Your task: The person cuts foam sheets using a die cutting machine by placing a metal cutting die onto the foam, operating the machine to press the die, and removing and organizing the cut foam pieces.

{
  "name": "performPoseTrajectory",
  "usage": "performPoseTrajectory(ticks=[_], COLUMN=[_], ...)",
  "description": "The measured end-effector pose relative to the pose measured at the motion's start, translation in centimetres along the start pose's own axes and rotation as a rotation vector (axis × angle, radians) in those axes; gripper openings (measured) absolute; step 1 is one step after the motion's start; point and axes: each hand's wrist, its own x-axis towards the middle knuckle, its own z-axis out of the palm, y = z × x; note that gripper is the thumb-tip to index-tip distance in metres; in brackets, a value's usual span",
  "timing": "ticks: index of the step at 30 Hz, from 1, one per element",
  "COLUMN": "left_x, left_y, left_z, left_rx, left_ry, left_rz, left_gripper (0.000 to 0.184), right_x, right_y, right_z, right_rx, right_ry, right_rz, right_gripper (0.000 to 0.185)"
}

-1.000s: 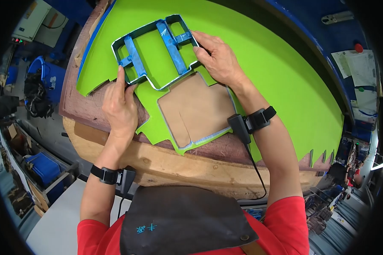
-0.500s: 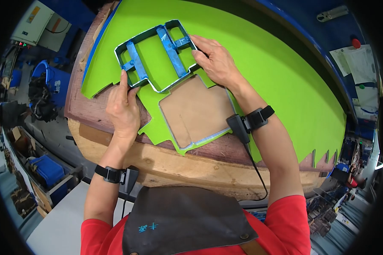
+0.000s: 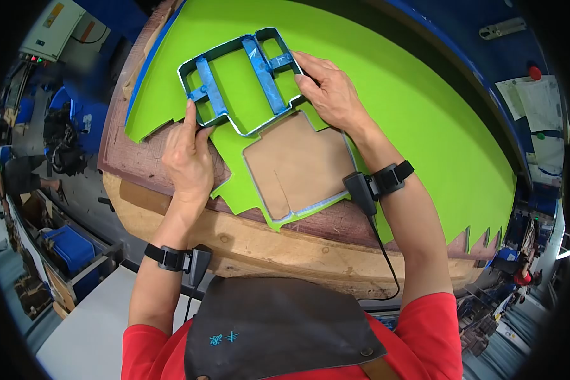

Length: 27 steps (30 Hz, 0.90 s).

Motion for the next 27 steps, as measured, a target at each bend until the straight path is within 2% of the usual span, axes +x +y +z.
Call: performPoseTrajectory(ticks=[10,14,16,17,18,20,21,22,23,24,26,27], left_x=[-0.2,-0.1,-0.5,-1.0,-1.9,-4.7,-6.5,-8.4,-10.0,-11.2,-12.9,-13.2], left_y=[-0.3,-0.1,0.1,0.5,0.5,0.3,0.3,0.3,0.1,0.4,1.6,2.2], left_z=[0.0,-1.1,-3.2,-4.8,-6.5,-9.6,-10.7,-11.6,-12.0,-12.0,-11.3,-11.1], left_rx=[0.052,-0.082,-0.148,-0.136,-0.136,-0.085,-0.097,-0.169,-0.241,-0.256,-0.385,-0.399], left_ry=[-0.027,-0.063,0.021,0.046,0.065,-0.072,-0.054,-0.128,-0.200,-0.185,-0.234,-0.237], left_rz=[-0.044,-0.074,-0.025,-0.011,-0.008,0.022,0.024,0.078,0.135,0.137,0.272,0.276], left_gripper=[0.055,0.054,0.049,0.041,0.041,0.039,0.039,0.033,0.028,0.028,0.017,0.017], right_x=[0.4,0.0,-1.0,-1.9,-3.4,-7.4,-9.8,-12.6,-15.4,-18.0,-23.5,-26.3], right_y=[-1.1,-1.6,-2.1,-2.4,-2.5,-3.2,-3.5,-3.9,-4.7,-5.5,-6.9,-7.0], right_z=[-1.1,-1.5,-2.0,-3.1,-4.5,-7.6,-9.2,-10.6,-11.6,-12.5,-13.8,-14.1], right_rx=[0.003,-0.107,0.235,0.206,0.175,0.171,0.051,-0.070,-0.057,-0.043,-0.123,-0.179], right_ry=[-0.046,-0.071,-0.036,-0.037,-0.039,-0.001,0.034,0.072,0.126,0.179,0.279,0.312], right_rz=[-0.049,-0.048,0.221,0.230,0.246,0.301,0.313,0.326,0.383,0.440,0.503,0.544], right_gripper=[0.048,0.052,0.056,0.059,0.061,0.055,0.050,0.045,0.039,0.034,0.031,0.029])
